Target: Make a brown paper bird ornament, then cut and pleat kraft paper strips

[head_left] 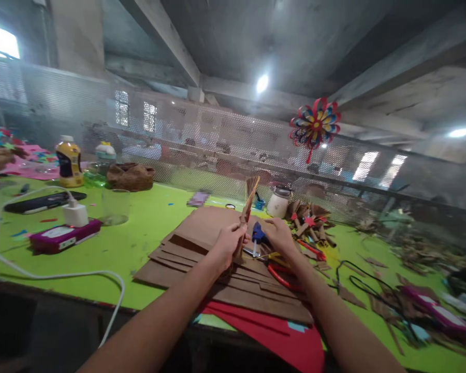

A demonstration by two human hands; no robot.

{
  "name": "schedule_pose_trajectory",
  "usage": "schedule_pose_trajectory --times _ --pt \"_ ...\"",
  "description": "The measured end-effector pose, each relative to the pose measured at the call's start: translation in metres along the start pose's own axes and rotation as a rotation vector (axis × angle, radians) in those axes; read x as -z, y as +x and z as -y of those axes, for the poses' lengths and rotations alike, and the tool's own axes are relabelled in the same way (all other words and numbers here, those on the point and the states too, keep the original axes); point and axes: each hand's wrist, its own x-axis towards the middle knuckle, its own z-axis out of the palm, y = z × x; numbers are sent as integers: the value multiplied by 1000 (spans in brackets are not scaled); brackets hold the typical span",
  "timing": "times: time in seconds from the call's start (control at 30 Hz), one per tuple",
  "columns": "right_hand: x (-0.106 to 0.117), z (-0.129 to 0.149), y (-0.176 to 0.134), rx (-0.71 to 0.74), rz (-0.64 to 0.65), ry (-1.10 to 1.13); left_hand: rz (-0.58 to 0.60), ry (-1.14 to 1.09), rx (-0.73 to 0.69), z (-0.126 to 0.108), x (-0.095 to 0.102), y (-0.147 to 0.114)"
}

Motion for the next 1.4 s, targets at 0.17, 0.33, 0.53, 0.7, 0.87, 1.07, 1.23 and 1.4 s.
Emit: schedule_pose_trajectory --times 0.17,0.33,0.53,0.7,0.87,1.07,1.23,1.4 --pt "29 44 3 -91 -241 493 41 220 -118 2 -2 0" --pt "37 61 0 -192 -180 811 113 520 -271 9 0 4" --pt "41 56 -1 -276 -170 1023 131 655 -316 9 -3 1" --pt "43 56 -4 -224 -145 1054 136 622 -258 6 -5 -2" --pt "40 64 -12 -162 -149 912 90 548 -219 5 -5 -2" --pt "43 67 -16 -49 -35 938 87 391 -149 3 -6 -2" --pt "46 64 -14 5 10 889 112 413 -180 9 -2 1" --pt "47 58 -12 15 -45 785 76 652 -255 14 1 6"
